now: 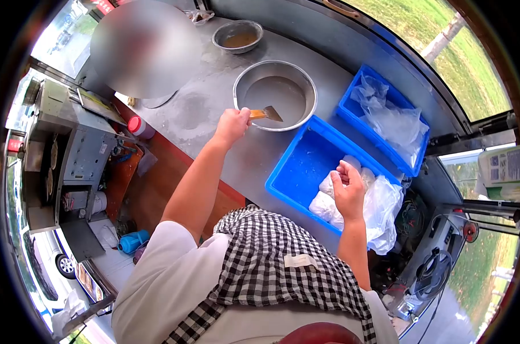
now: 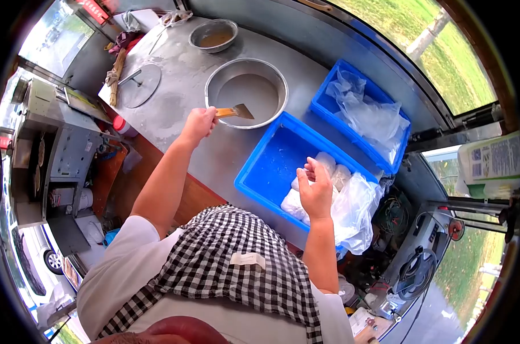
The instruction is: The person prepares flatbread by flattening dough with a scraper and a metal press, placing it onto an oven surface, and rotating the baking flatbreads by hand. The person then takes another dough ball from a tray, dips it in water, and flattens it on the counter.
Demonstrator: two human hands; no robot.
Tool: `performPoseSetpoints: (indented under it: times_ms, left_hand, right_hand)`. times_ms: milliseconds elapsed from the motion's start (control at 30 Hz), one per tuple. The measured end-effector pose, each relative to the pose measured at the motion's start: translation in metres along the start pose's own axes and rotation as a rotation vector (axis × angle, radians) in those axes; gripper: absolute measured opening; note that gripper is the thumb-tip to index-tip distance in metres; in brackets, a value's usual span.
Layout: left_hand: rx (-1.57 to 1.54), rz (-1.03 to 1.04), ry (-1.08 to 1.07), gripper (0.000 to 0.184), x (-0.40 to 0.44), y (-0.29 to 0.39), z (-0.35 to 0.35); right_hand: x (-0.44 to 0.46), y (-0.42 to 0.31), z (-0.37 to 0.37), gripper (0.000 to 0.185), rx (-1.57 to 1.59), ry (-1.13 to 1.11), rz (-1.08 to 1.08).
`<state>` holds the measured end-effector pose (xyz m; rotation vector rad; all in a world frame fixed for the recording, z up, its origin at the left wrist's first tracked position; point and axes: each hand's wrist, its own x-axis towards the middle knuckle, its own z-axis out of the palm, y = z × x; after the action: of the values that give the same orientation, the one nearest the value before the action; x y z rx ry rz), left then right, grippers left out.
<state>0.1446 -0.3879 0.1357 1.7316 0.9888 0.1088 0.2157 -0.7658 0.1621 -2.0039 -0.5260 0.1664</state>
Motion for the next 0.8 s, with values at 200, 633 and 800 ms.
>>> performPoseSetpoints:
  times_ms: [200, 633, 800]
  left_hand:
    - [-0.240, -0.263, -0.119, 0.033, 0.021, 0.013, 0.024]
    - [-0.585, -0.121, -0.559, 0.025, -0.087, 0.012, 0.059]
    - [-0.473, -0.094, -0.828, 0.028, -0.136, 0.016, 0.094]
  right_hand:
    - [-0.031, 0.021, -0.017, 0.036, -0.039, 0.057, 0.066]
    - [-0.054, 0.022, -0.006, 0.036, 0.079, 0.081, 0.139]
    - [-0.053, 0.011, 0.015, 0.039, 0.538, -0.090, 0.381]
